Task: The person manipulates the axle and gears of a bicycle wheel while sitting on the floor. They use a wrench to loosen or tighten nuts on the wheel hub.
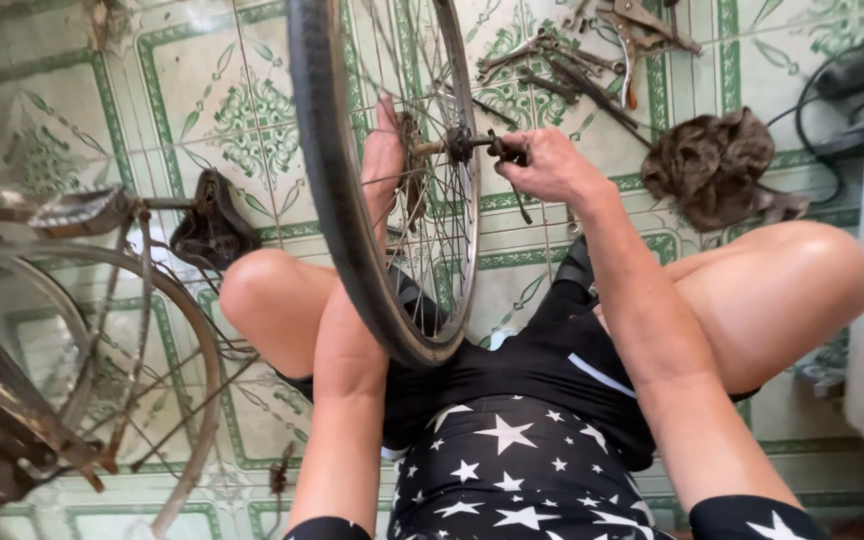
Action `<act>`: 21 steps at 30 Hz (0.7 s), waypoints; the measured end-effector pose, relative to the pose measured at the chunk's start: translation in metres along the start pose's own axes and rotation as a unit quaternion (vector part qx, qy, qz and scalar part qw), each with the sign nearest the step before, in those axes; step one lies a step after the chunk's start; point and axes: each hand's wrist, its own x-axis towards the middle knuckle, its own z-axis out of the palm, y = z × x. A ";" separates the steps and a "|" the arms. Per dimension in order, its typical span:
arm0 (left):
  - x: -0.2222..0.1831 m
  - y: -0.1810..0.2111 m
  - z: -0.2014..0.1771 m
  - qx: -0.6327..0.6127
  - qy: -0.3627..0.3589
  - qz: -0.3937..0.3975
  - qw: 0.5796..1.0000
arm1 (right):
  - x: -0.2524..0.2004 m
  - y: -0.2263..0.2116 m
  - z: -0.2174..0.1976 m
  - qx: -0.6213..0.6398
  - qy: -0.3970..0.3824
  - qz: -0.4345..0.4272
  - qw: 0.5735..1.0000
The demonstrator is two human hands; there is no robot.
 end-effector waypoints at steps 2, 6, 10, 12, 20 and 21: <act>-0.004 0.002 0.009 0.063 0.058 -0.030 0.996 | -0.002 0.002 0.006 -0.022 0.026 -0.008 0.999; -0.020 0.002 0.008 0.090 0.100 -0.052 0.990 | -0.001 0.017 0.014 -0.042 0.124 -0.140 0.981; -0.062 -0.020 0.003 -0.138 -0.003 0.003 0.990 | 0.004 0.019 0.001 0.068 -0.011 0.045 0.997; -0.038 -0.019 0.014 -0.161 0.013 -0.147 0.976 | 0.006 0.015 -0.012 0.011 -0.031 0.102 0.994; -0.002 -0.024 0.020 0.026 0.070 0.156 0.985 | -0.011 0.024 -0.010 -0.070 0.013 0.075 0.995; 0.000 -0.014 0.021 0.051 0.086 0.090 0.991 | -0.019 0.026 -0.005 -0.059 0.013 0.065 0.996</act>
